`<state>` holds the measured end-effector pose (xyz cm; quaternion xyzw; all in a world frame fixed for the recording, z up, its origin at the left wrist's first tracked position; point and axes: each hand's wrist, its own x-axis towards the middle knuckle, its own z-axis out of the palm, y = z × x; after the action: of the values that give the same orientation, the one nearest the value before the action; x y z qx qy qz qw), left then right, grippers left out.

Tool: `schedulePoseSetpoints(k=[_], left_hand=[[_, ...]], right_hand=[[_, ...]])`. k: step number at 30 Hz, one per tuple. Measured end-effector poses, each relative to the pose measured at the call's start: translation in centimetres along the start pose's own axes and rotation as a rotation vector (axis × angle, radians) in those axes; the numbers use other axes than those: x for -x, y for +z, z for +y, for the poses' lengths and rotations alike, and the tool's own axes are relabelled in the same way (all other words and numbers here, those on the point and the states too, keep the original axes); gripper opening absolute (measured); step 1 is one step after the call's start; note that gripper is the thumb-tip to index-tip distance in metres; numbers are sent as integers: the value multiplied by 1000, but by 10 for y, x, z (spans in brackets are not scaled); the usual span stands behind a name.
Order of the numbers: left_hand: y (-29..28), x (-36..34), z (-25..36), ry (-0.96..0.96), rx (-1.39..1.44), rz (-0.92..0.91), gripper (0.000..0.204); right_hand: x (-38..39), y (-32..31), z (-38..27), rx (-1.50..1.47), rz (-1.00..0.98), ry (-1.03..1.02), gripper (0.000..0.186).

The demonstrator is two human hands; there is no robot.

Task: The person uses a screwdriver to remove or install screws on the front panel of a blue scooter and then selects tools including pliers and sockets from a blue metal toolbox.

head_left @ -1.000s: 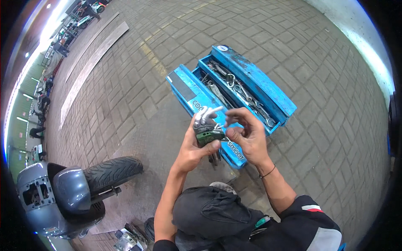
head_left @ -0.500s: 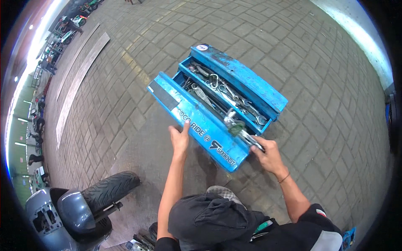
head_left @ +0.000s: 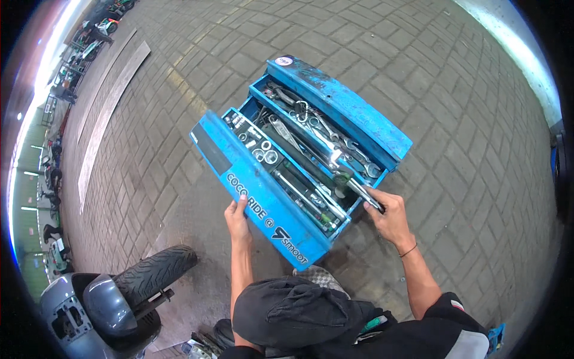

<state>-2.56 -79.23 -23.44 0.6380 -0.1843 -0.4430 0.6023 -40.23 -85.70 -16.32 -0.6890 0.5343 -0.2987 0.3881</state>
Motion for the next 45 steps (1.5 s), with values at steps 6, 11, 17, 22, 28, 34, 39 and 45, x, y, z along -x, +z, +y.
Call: schedulePoseSetpoints(k=[6, 11, 17, 22, 28, 34, 39, 45], left_hand=[[-4, 8, 5, -13, 62, -16, 24], [-15, 18, -5, 5, 138, 59, 23], [-47, 37, -28, -47, 215, 190, 24], [-82, 30, -51, -143, 226, 188, 29], [-85, 23, -56, -158, 150, 175, 32], [-84, 26, -55, -177, 50, 174, 38], [-75, 29, -56, -180, 7, 212, 37], [-72, 34, -55, -165, 14, 276, 35]], right_hand=[[-17, 38, -2, -64, -16, -2, 35], [-32, 64, -3, -75, 49, -16, 35], [-53, 77, 2, 93, 1, -94, 40], [-72, 96, 4, 205, -13, -203, 41], [-91, 135, 7, 443, -2, -236, 63], [-90, 183, 9, 309, -118, -278, 37], [-86, 186, 12, 498, -155, -152, 35], [-91, 192, 17, 619, -174, -131, 35]])
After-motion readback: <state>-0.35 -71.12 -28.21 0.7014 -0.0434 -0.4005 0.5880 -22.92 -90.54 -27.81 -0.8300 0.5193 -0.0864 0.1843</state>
